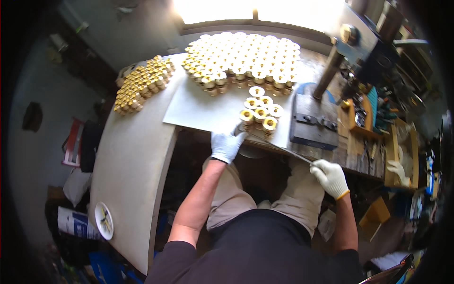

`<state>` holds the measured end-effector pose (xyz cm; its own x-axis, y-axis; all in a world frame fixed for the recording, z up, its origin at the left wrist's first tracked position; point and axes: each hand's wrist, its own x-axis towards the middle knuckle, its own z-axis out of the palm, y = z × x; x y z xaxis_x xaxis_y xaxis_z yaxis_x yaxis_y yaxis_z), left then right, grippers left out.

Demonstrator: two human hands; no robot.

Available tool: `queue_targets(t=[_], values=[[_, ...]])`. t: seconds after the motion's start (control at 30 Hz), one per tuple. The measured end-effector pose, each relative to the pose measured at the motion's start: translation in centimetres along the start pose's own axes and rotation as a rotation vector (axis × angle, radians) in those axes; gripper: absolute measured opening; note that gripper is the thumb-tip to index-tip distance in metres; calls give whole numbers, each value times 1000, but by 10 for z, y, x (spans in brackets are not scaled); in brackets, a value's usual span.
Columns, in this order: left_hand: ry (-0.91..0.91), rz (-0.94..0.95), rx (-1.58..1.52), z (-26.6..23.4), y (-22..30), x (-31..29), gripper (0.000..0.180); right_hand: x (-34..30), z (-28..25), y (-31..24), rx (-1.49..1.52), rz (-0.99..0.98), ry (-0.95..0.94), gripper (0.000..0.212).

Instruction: The person assembles brass metal parts using a manual press machine.

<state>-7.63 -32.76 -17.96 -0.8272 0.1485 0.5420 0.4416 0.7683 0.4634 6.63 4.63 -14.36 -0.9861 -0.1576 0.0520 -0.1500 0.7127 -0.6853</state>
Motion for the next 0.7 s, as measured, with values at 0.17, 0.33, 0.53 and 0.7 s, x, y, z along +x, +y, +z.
queue_targets(t=[0.17,0.33,0.53,0.7], values=[[98,-335,-178,-19,-4,-50,39,-10,59,-21,19,-178,-14,17],[122,-520,-495,-31,-11,-101,38,19,126,-66,-5,-356,98,12],[258,-605,-779,-45,-42,-58,55,113,185,-138,-105,-439,141,17],[198,-773,-828,-52,-114,8,69,203,239,-174,-204,-469,223,23]])
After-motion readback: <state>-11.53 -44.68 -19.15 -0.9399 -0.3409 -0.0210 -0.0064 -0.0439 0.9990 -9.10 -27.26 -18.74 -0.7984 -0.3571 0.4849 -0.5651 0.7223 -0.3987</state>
